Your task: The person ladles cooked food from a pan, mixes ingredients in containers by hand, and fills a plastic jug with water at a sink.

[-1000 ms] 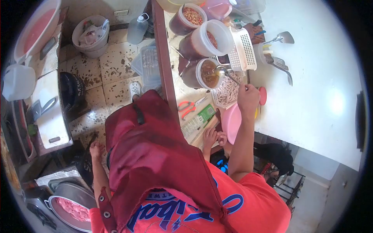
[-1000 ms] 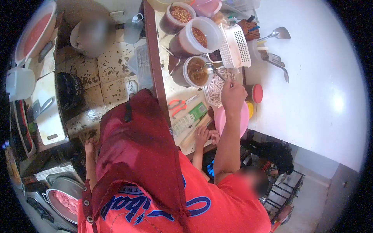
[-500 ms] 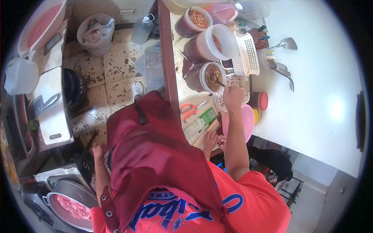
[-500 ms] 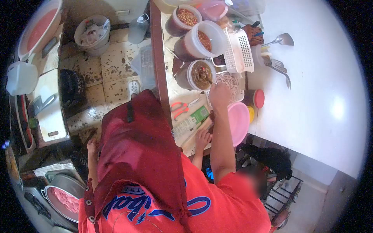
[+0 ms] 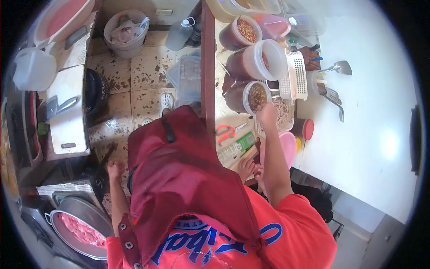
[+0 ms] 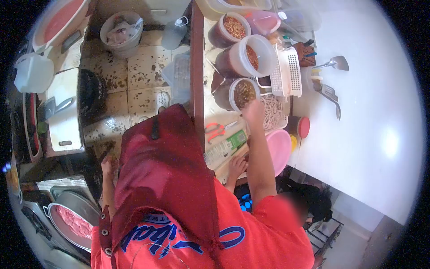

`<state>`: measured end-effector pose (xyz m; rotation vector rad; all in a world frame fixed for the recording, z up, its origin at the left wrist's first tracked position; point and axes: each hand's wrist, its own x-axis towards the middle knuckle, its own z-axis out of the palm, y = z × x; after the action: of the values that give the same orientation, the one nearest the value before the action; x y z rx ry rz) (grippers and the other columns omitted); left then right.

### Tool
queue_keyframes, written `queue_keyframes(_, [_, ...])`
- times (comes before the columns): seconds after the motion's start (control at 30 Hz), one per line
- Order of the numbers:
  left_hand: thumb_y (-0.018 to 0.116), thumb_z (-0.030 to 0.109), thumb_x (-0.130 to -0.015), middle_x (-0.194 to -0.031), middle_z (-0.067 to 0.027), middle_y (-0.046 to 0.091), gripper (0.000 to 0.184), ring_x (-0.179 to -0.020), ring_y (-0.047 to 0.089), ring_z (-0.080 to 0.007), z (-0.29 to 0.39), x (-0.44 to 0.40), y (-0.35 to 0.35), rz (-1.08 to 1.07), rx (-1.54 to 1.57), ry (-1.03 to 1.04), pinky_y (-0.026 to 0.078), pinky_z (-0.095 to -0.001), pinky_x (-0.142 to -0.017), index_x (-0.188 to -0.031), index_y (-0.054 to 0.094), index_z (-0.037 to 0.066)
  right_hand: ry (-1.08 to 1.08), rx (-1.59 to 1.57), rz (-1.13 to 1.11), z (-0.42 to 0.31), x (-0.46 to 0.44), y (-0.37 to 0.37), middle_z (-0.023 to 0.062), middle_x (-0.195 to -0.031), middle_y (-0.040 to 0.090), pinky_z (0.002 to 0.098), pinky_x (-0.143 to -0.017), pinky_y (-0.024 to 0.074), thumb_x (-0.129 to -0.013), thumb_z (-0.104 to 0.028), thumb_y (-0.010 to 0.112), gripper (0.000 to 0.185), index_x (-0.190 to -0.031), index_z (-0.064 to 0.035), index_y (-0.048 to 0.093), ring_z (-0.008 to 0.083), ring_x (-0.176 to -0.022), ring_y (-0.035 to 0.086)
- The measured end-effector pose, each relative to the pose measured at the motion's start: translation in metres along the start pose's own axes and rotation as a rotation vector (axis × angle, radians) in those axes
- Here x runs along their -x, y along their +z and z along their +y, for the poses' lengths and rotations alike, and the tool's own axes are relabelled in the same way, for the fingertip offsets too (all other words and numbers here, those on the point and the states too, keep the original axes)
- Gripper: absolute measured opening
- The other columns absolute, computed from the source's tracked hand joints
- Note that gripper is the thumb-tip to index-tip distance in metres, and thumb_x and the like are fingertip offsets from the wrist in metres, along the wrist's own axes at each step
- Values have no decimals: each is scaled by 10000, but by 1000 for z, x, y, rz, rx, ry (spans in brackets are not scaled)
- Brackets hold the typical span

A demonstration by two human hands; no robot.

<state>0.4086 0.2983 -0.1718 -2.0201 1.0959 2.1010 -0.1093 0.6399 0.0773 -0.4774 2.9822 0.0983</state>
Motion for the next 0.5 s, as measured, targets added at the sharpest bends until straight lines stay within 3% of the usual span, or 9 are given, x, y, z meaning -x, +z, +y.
queue_keyframes(0.1, [500,167,-864,-816,-60,559,177,-701,587,-182,-7,4,2,-7,0,-37,489,-312,-612,-1001,489,55,105,53,179,17,-28,16,239,-745,610,461,-676,475,-765,-203,612,231,-739,23,647,411,-737,604])
queue_keyframes(0.2, [494,148,-853,-777,-59,554,143,-686,584,-180,-5,14,3,-9,-52,-34,485,-314,-570,-958,493,50,62,-189,145,3,-40,18,242,-753,612,453,-682,478,-760,-206,618,238,-770,29,654,409,-747,606])
queue_keyframes(0.3, [488,134,-842,-752,-64,548,141,-651,577,-183,-4,2,-2,-28,-25,-3,466,-305,-512,-945,489,38,-50,-1,-39,-17,-15,-7,250,-764,615,444,-685,480,-764,-210,619,247,-796,33,656,391,-751,614])
queue_keyframes(0.37, [486,129,-835,-742,-67,545,143,-625,570,-183,-2,2,0,-7,38,24,456,-302,-482,-936,487,28,28,28,39,25,-9,25,239,-784,628,436,-695,481,-771,-215,615,238,-783,18,664,372,-753,623])
queue_keyframes(0.5, [490,124,-836,-726,-69,549,151,-604,567,-182,15,8,6,19,-6,58,471,-300,-486,-949,479,23,325,-167,300,49,-15,19,218,-787,641,437,-709,477,-769,-223,623,228,-779,-1,675,357,-748,629])
